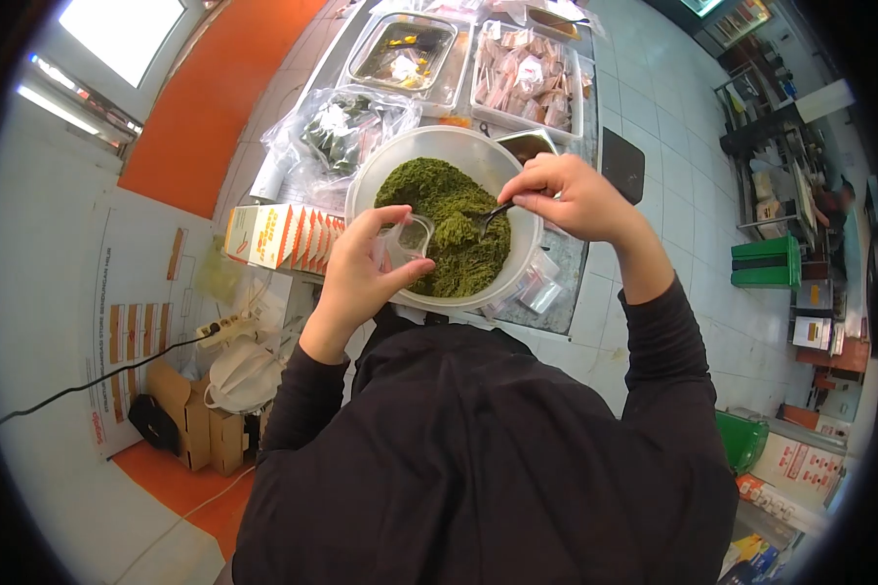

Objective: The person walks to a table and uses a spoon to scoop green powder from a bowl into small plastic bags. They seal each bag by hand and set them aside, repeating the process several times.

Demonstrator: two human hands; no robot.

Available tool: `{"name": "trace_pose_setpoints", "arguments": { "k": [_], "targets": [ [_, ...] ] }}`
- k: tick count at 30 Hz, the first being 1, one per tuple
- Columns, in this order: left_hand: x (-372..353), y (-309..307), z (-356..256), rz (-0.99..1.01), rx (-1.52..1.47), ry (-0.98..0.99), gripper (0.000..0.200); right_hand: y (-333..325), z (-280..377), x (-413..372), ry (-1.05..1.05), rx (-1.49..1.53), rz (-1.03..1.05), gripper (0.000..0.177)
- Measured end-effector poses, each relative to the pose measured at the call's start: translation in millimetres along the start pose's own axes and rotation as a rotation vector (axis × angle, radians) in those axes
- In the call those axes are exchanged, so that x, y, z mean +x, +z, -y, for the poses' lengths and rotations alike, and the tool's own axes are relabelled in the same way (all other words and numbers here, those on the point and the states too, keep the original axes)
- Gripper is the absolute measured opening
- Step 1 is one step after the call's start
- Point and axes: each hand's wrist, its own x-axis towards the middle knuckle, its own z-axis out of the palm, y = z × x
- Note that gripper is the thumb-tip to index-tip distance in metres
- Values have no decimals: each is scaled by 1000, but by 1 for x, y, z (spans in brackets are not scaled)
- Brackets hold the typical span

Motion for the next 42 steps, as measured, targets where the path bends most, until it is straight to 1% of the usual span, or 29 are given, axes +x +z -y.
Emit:
{"name": "trace_pose_setpoints", "arguments": {
  "k": [1, 4, 5, 8, 9, 11, 12, 13, 15, 16, 18, 20, 21, 22, 24, 25, 28, 31, 34, 37, 40, 42],
  "targets": [
    [4, 5, 1, -15, 62, 144, 64, -8, 13, -3, 64, 38, 1, 14],
    [12, 18, -15, 45, 42, 149, 65, -11, 35, -10, -131, -429, -141, 14],
    [13, 19, -26, 66, 36, 80, 65, -3, 41, -12, -180, -574, -173, 15],
    [22, 28, -23, 23, 33, 195, 64, 12, 60, -17, -309, -774, -292, 22],
    [23, 27, -22, 3, 36, 184, 64, 12, 63, -21, -318, -786, -355, 26],
    [21, 22, -19, -41, 43, 158, 63, 8, 61, -30, -248, -781, -500, 24],
    [20, 20, -18, -64, -1, 112, 64, 6, 59, -35, -213, -776, -570, 23],
    [19, 18, -17, -85, -46, 67, 65, 7, 56, -40, -136, -746, -556, 28],
    [15, 17, -19, -101, -162, -81, 68, 29, 45, -40, -112, -687, -456, 30],
    [15, 19, -18, -115, -171, -36, 69, 42, 41, -39, -97, -658, -408, 31],
    [15, 29, -14, -139, -189, 56, 73, 69, 44, -29, -162, -443, -431, 33],
    [17, 33, -22, -75, -301, 106, 68, 85, 42, -21, -155, -199, -461, 30],
    [17, 31, -27, -47, -390, 67, 65, 88, 42, -18, -152, -76, -475, 28],
    [17, 30, -31, -23, -477, 26, 61, 87, 44, -17, -77, 89, -486, 25],
    [14, 24, -39, 14, -720, -191, 52, 84, 50, -15, 76, 418, -495, 19],
    [15, 24, -35, 10, -784, -167, 30, 88, 49, -11, 42, 494, -554, 13],
    [16, 25, -34, -50, -749, -199, 18, 83, 51, -14, 44, 554, -480, 13],
    [16, 27, -45, -69, -833, -227, 14, 82, 50, -13, 25, 583, -472, 13],
    [17, 24, -39, -54, -852, -234, 13, 80, 54, -15, 70, 559, -487, 13],
    [13, 25, -42, -47, -715, -165, 11, 73, 55, -15, -9, 408, -438, 13],
    [12, 29, -47, 17, -545, -60, 11, 72, 60, -11, 17, 482, -384, 11],
    [16, 30, -52, -35, -463, 5, 9, 70, 61, -11, 26, 436, -373, 11]
  ]
}}
